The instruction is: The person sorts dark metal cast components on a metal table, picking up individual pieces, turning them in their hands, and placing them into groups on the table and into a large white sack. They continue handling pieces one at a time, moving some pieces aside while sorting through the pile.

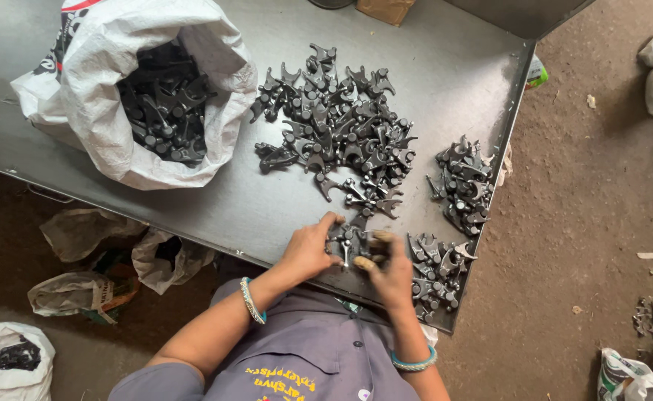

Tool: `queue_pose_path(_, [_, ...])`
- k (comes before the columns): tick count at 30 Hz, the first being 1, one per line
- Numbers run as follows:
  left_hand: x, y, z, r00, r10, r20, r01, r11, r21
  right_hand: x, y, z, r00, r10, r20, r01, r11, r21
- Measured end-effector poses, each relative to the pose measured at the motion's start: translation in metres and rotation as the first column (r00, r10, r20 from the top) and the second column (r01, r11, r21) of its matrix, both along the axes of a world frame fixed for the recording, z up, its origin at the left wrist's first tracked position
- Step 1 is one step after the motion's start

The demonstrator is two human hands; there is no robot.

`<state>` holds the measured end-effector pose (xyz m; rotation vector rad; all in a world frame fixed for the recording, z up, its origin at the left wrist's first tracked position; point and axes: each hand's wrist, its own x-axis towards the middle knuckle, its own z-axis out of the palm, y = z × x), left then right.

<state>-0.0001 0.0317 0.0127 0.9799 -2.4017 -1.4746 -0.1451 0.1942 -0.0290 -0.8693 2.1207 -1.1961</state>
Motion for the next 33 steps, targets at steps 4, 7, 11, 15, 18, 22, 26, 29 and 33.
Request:
queue_pose_path(4, [-0.01, 0.007, -0.001, 0.998, 0.06, 0.012, -0.06, 0.998, 0.001, -0.025, 0.019, 0.007, 0.896, -0.028, 0.444, 0.195, 0.921, -0.336])
queue_pose_path(7, [-0.021, 0.01, -0.001, 0.997, 0.072, -0.028, -0.072, 0.997, -0.025, -0.032, 0.032, 0.015, 0.732, 0.016, 0.681, 0.335, 0.862, -0.38])
queue_pose_path(11, [-0.036, 0.013, 0.002, 0.987, 0.099, -0.128, -0.103, 0.994, -0.027, -0.032, 0.036, 0.02, 0.59, 0.093, 0.802, 0.426, 0.808, -0.407])
queue_pose_path(15, [-0.039, 0.01, 0.006, 0.971, 0.159, -0.178, -0.151, 0.987, 0.059, -0.033, 0.035, 0.016, 0.32, -0.001, 0.947, 0.554, 0.811, -0.186])
queue_pose_path(18, [-0.031, 0.004, 0.006, 0.964, 0.205, -0.167, -0.17, 0.965, 0.201, -0.034, 0.034, 0.011, 0.289, 0.025, 0.957, 0.556, 0.81, -0.189])
queue_pose_path(22, [-0.024, 0.001, 0.002, 0.928, 0.262, -0.264, -0.173, 0.933, 0.317, -0.033, 0.033, 0.011, 0.322, -0.075, 0.944, 0.574, 0.808, -0.132])
queue_pose_path(26, [-0.024, 0.007, 0.002, 0.877, 0.364, -0.314, 0.019, 0.627, 0.779, -0.03, 0.029, 0.016, 0.342, -0.101, 0.934, 0.561, 0.82, -0.117])
queue_pose_path(29, [-0.028, 0.01, 0.006, 0.871, 0.413, -0.265, 0.039, 0.48, 0.877, -0.024, 0.022, 0.02, 0.42, -0.094, 0.902, 0.565, 0.806, -0.179])
queue_pose_path(33, [-0.027, 0.006, 0.009, 0.905, 0.395, -0.158, 0.077, 0.213, 0.974, -0.011, 0.009, 0.031, 0.884, 0.049, 0.465, 0.111, 0.944, -0.311])
